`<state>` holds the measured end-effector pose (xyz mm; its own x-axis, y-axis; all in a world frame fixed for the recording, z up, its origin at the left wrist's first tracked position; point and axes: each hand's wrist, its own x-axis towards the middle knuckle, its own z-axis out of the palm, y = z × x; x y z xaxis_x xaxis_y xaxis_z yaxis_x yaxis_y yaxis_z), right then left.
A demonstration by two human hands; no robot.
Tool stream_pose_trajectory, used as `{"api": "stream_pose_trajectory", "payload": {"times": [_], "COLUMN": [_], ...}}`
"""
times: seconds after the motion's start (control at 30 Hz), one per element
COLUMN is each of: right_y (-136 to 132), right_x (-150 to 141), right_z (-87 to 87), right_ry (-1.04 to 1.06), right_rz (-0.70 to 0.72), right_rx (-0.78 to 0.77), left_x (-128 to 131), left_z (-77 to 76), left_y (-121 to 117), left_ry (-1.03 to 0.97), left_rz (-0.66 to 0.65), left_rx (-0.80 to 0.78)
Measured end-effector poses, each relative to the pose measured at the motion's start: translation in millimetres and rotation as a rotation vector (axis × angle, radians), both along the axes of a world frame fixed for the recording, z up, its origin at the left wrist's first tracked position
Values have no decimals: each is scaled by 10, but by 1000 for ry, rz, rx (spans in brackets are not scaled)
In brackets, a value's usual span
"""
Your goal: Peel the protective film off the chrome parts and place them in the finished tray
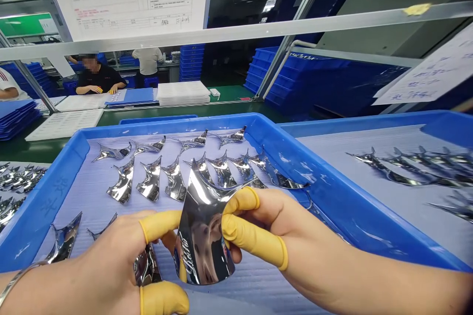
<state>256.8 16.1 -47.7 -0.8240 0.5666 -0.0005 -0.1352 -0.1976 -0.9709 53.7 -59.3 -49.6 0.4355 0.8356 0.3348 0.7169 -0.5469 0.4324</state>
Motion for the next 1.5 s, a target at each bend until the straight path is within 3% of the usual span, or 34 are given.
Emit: {"api": "stream_pose_trajectory", "payload": {"times": [0.17,0.37,0.53,0.77,0.87,1.07,1.3,1.5], "right_y": [32,70,93,136,172,181,169,171], "right_x": [14,14,7,-17,-78,-175,-193,-166], "right_z": [-35,-83,-110,-158,-233,-383,-407,-371], "right_ry": [13,49,31,51,28,-4,-30,7], "right_rz": [-12,-16,-35,30,0,85,76,105], "right_rx": [27,-18,-12,10,-75,-305,-278,-148], "left_x": [14,50,-6,-42,-80,-131,-99,-21], "left_z": [-49,-30,-134,-140,-147,-159,-73,3], "left_y": [9,65,72,47,-17,-72,-40,-71], "left_ry": [-80,-243,-269,-331,-430,-500,-541,-566], "left_rz": [5,-126,-127,-164,-234,-12,122,218], "left_rx": [-98,-190,-323,-288,-354,-463,-609,-770]}}
